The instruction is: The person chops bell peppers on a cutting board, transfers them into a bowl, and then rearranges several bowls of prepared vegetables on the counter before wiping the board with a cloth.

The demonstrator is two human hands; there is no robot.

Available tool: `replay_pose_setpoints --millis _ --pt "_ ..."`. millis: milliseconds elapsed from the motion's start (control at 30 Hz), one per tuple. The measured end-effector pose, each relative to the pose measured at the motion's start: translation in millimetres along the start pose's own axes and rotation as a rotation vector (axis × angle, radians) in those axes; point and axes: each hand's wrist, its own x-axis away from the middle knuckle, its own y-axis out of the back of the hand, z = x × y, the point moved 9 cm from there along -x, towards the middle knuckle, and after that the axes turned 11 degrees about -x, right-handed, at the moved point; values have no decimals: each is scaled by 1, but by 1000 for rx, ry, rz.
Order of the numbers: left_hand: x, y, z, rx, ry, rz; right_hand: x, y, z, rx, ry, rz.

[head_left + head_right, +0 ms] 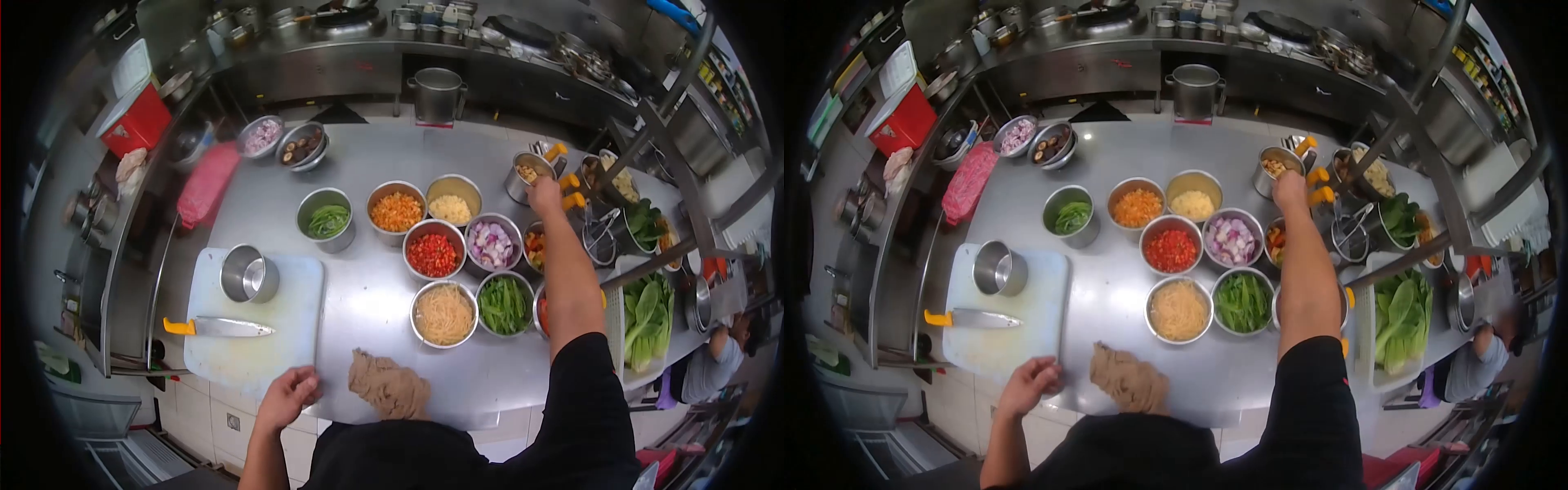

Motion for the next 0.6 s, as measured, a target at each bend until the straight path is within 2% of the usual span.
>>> replay_pose_setpoints --millis 67,133,167,200,267,333,400,467,500,567,600 --pt "4 -5 13 52 31 -17 -31 -18 -28 74 15 39" --pt "-6 -11 20 67 21 -5 -32 -10 -23 101 40 -39" --pt "-9 -18 14 58 11 4 -37 -14 -29 20 -28 7" --pt "-11 -20 8 49 5 7 -28 -2 -10 -7 37 60" --pt "-18 -21 -1 28 -19 13 -12 34 26 -34 187 -56" --pt "-26 -24 -8 18 -63 24 29 101 78 -92 162 -93" --pt "-35 -28 -15 -2 -84 54 77 171 122 -55 358 -266" --pt "-39 -30 -18 -33 -109 80 126 261 153 28 523 -584" --pt "-39 -34 -24 -53 -123 94 143 305 158 109 553 -774" --pt "-38 -38 -35 -80 -115 95 156 371 154 356 485 -1027" --pt "-38 -40 -37 -82 -125 115 140 392 134 371 477 -1018"
